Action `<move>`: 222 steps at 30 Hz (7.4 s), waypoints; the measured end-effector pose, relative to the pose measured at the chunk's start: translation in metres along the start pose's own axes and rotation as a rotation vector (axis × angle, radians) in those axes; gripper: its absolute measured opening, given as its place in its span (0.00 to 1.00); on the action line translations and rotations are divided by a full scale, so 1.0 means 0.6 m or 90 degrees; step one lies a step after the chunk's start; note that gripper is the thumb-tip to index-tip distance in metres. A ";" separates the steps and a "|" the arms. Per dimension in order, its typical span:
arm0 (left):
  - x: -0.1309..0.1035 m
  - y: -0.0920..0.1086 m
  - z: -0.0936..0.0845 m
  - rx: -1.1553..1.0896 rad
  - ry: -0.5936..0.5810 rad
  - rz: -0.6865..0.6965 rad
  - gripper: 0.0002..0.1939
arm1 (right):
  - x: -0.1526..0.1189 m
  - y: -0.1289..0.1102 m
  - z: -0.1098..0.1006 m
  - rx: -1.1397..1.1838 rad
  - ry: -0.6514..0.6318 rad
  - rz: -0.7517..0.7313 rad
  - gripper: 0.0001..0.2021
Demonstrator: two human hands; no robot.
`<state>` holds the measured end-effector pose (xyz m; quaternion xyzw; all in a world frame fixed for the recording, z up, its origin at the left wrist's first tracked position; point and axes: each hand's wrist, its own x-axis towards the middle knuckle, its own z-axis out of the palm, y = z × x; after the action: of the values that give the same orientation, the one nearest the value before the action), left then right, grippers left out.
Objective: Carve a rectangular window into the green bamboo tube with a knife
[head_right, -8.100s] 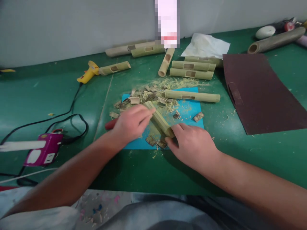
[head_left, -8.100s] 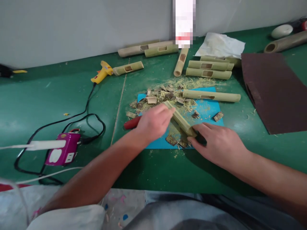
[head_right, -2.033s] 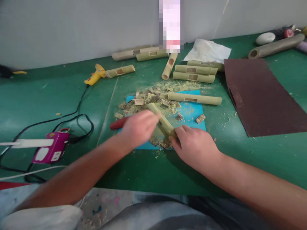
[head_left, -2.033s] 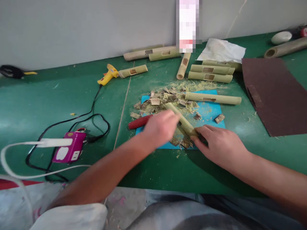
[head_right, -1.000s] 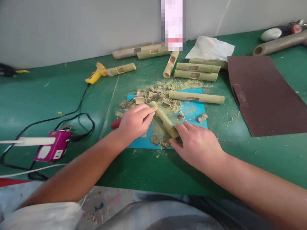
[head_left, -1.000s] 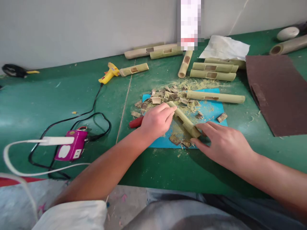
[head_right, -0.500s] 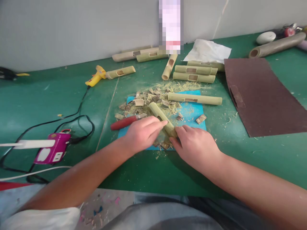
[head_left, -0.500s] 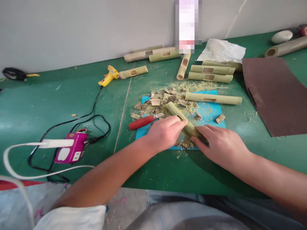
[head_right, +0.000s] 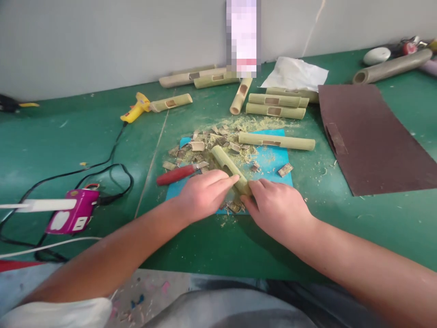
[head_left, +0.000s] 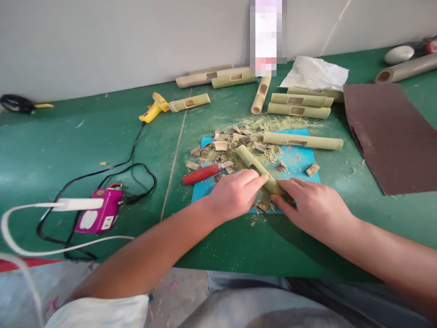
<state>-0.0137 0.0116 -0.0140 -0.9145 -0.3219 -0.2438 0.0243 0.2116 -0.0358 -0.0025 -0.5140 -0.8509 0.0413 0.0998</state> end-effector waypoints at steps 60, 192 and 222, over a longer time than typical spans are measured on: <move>-0.002 0.035 0.000 -0.030 -0.019 -0.019 0.15 | 0.006 -0.005 -0.009 -0.014 -0.047 0.027 0.13; 0.001 0.002 -0.003 -0.030 -0.058 -0.038 0.15 | 0.008 -0.005 -0.005 0.005 -0.036 0.050 0.14; 0.006 0.001 -0.002 -0.038 -0.051 -0.061 0.16 | 0.008 -0.006 -0.006 0.001 -0.055 0.067 0.14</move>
<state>-0.0113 0.0128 -0.0110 -0.9074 -0.3588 -0.2172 -0.0278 0.2072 -0.0331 0.0022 -0.5554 -0.8264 0.0696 0.0612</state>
